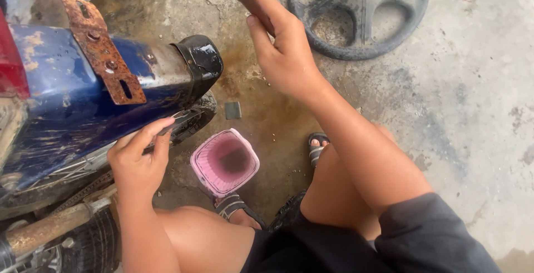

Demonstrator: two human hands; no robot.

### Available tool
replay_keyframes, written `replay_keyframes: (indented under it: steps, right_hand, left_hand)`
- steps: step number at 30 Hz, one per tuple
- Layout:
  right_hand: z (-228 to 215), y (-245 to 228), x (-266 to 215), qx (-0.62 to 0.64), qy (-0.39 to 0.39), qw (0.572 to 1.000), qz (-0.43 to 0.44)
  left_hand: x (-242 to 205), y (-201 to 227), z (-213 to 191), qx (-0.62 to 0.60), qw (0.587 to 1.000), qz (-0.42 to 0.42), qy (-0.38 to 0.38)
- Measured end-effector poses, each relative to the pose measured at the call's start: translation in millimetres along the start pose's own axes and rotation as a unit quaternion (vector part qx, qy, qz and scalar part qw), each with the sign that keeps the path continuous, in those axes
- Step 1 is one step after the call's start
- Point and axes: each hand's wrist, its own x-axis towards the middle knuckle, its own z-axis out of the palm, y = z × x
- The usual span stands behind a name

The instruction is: Wet-sanding a motorcycle panel using sandpaper and water to prepare the surface for painting or repair.

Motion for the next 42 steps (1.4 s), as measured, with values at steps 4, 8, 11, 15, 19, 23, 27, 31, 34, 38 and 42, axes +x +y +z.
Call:
replay_keyframes:
  steps: [4,8,11,15,19,23,27,31,34,38,42]
  right_hand:
    - [-3.9,20.9,8.1,-0.076,0.004,0.997,0.029]
    - [6.7,28.4,15.3,0.003,-0.033,0.999,0.042]
    - [19.8,32.8,20.9,0.065,-0.054,0.995,0.046]
    - [33.8,29.9,22.4,0.051,-0.1,0.992,0.053]
    - [41.0,22.9,10.4,-0.056,-0.183,0.982,0.0]
    - [60.0,11.4,-7.6,-0.022,-0.25,0.968,0.003]
    - [84.1,40.1,-8.7,-0.083,-0.235,0.967,-0.058]
    - [100.8,43.8,6.5,-0.07,-0.22,0.971,-0.053]
    - [103.3,26.8,-14.9,-0.033,-0.179,0.981,-0.066]
    - [109.3,24.8,17.6,-0.077,-0.184,0.979,0.031]
    - [104.8,20.1,3.4,-0.053,-0.181,0.982,-0.003]
  left_hand:
    - [-2.6,1.9,1.1,0.053,0.999,0.006,0.011]
    - [-10.6,-4.5,0.9,0.07,0.997,-0.027,0.004]
    - [-10.0,-9.0,2.0,0.074,0.997,-0.026,0.006]
    - [-8.4,-10.6,3.8,0.073,0.997,-0.029,0.021]
    - [-5.6,-10.8,3.4,0.062,0.998,-0.015,0.015]
    - [1.4,-6.7,1.1,0.046,0.998,0.017,0.026]
    - [-2.2,-16.7,6.5,0.027,0.999,0.029,0.025]
    - [0.1,-18.2,2.8,0.031,0.998,0.034,0.034]
    - [7.4,-10.0,-5.4,-0.007,0.998,0.043,0.035]
    - [14.5,-15.5,-2.6,-0.021,0.997,0.056,0.046]
    - [17.0,-10.2,-6.1,-0.007,0.996,0.065,0.054]
